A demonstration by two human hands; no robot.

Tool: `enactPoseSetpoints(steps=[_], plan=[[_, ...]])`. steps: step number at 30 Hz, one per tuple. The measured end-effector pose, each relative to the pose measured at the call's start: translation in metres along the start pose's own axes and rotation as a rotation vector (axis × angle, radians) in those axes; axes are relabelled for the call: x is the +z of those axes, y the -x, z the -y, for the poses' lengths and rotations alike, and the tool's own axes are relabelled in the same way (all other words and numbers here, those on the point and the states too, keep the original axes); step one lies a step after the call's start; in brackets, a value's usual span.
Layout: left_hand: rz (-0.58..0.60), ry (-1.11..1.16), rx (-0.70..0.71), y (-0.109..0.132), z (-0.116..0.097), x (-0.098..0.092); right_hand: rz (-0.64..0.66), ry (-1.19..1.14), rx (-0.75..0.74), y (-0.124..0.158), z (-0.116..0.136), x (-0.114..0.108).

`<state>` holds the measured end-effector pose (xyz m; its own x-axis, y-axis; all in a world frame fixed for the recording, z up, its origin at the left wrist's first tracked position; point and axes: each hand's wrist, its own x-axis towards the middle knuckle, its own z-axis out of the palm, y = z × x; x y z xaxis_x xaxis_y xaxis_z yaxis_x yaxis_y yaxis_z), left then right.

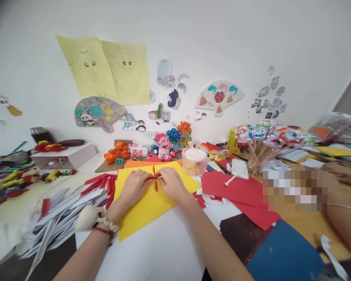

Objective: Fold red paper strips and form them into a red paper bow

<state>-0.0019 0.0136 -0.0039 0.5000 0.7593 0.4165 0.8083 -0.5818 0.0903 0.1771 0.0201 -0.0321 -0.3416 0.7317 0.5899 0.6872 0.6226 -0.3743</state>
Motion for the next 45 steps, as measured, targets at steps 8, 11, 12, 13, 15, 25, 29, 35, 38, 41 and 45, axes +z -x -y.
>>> enactPoseSetpoints(steps=[8,11,12,13,15,25,29,35,38,41,45], plan=[[-0.011,-0.03,0.004,0.0021,0.0009,-0.0016,0.023,-0.034,-0.016,0.0004,-0.0035,0.0003],[-0.015,-0.02,0.016,0.0024,0.0016,-0.0013,0.018,-0.012,-0.024,0.0002,-0.0047,0.0017],[-0.018,-0.018,0.018,0.0025,0.0019,-0.0009,0.022,-0.001,-0.025,0.0001,-0.005,0.002],[-0.02,-0.017,0.018,0.0026,0.0022,-0.0003,0.026,0.009,-0.024,0.0001,-0.0051,0.0023],[-0.026,-0.016,0.017,0.003,0.0025,0.001,0.033,0.024,-0.021,0.0001,-0.0049,0.0025],[-0.016,-0.01,0.056,0.0033,-0.0043,-0.0002,-0.008,-0.038,0.026,0.0024,-0.0061,0.0029],[-0.012,-0.006,0.038,0.0033,-0.0041,-0.0031,-0.025,-0.073,0.04,0.0017,-0.0048,0.0024],[-0.04,0.006,-0.018,0.0036,-0.0024,-0.0069,-0.086,-0.13,0.023,0.0007,-0.0016,0.0048],[-0.032,0.048,-0.029,0.0031,-0.0028,-0.0059,-0.111,-0.112,0.017,0.0008,-0.0048,0.0051],[-0.008,0.107,-0.047,0.0029,-0.0025,-0.0045,-0.11,-0.111,0.0,0.001,-0.0081,0.0037],[0.024,0.173,-0.111,0.0036,-0.0007,-0.0032,-0.102,-0.136,0.002,0.0013,-0.0077,0.0028]])
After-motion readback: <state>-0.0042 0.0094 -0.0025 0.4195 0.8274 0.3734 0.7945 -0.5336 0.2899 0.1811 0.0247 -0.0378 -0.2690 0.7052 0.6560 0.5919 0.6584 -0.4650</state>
